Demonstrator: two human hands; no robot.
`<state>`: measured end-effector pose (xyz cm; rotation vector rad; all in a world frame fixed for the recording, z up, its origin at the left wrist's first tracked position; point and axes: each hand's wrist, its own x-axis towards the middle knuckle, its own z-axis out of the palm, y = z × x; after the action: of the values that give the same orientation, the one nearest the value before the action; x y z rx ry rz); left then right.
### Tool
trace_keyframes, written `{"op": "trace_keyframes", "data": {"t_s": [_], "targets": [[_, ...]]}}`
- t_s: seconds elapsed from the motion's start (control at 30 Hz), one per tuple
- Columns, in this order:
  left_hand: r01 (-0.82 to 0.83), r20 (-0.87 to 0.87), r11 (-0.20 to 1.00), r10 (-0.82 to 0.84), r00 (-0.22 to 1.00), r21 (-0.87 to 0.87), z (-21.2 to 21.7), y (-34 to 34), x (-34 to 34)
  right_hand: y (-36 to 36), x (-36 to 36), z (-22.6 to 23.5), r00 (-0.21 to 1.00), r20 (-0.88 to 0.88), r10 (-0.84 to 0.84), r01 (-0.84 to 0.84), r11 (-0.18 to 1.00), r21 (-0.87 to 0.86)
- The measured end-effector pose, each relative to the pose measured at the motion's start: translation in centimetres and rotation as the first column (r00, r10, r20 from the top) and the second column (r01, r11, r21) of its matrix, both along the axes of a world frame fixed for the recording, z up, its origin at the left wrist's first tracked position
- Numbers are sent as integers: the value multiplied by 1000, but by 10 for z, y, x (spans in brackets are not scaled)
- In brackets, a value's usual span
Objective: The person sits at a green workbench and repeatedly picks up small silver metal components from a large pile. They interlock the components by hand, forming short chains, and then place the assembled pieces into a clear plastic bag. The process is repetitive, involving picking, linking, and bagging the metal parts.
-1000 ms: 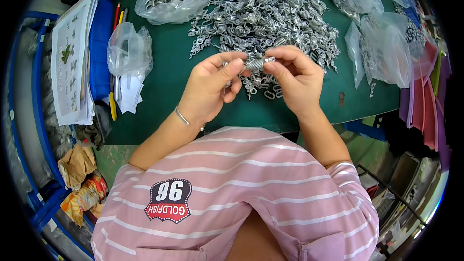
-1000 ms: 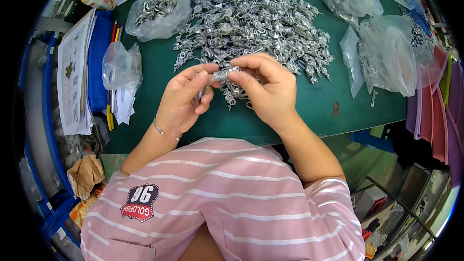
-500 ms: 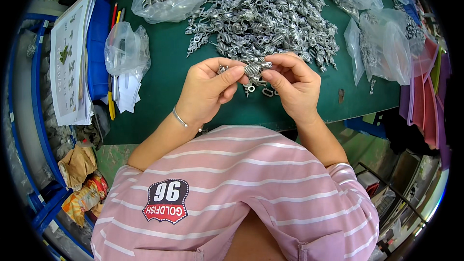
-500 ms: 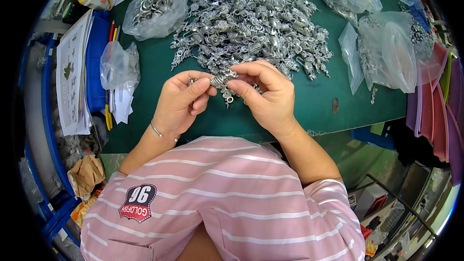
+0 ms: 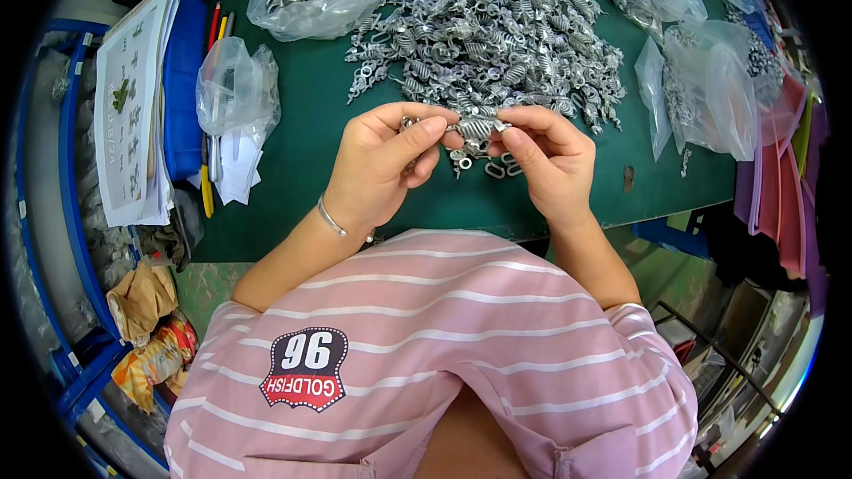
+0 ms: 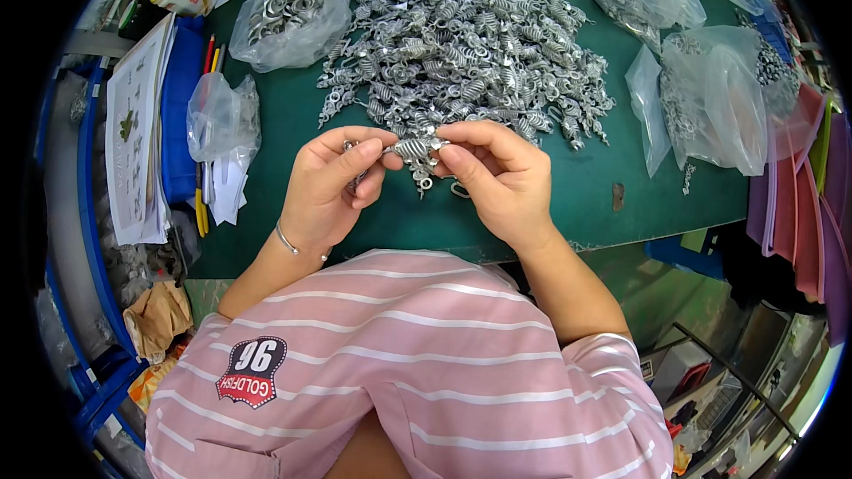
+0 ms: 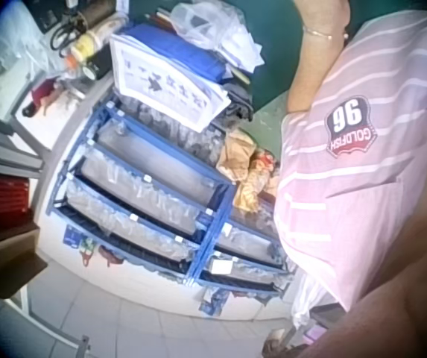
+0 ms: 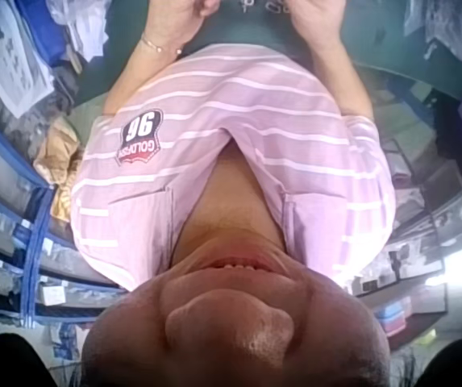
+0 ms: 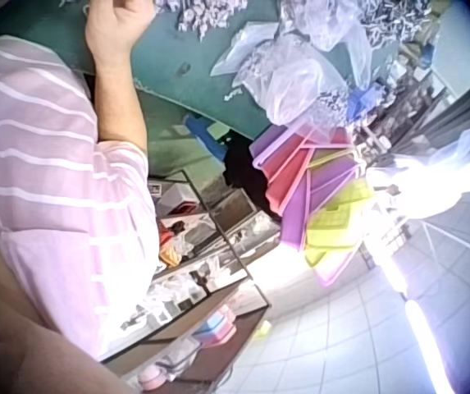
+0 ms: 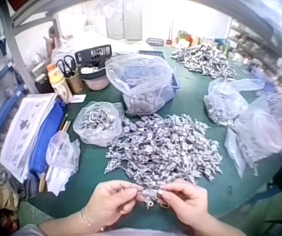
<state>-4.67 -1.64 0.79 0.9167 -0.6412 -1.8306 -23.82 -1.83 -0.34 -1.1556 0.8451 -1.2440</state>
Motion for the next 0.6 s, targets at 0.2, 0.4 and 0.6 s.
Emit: {"op": "trace_keyframes", "data": {"t_s": [0.2, 0.4, 0.6], "targets": [[-16, 47, 999, 17, 999, -35, -3, 0, -2, 0, -1, -1, 1000, -7, 15, -15, 1000, -24], [-59, 59, 998, 60, 996, -10, -3, 1, -2, -1, 2, -2, 988, -133, -77, 46, 973, -225], [-72, 36, 997, 73, 997, -18, -4, 1, -2, -1, 2, -3, 976, -197, -94, 32, 954, -298]]}}
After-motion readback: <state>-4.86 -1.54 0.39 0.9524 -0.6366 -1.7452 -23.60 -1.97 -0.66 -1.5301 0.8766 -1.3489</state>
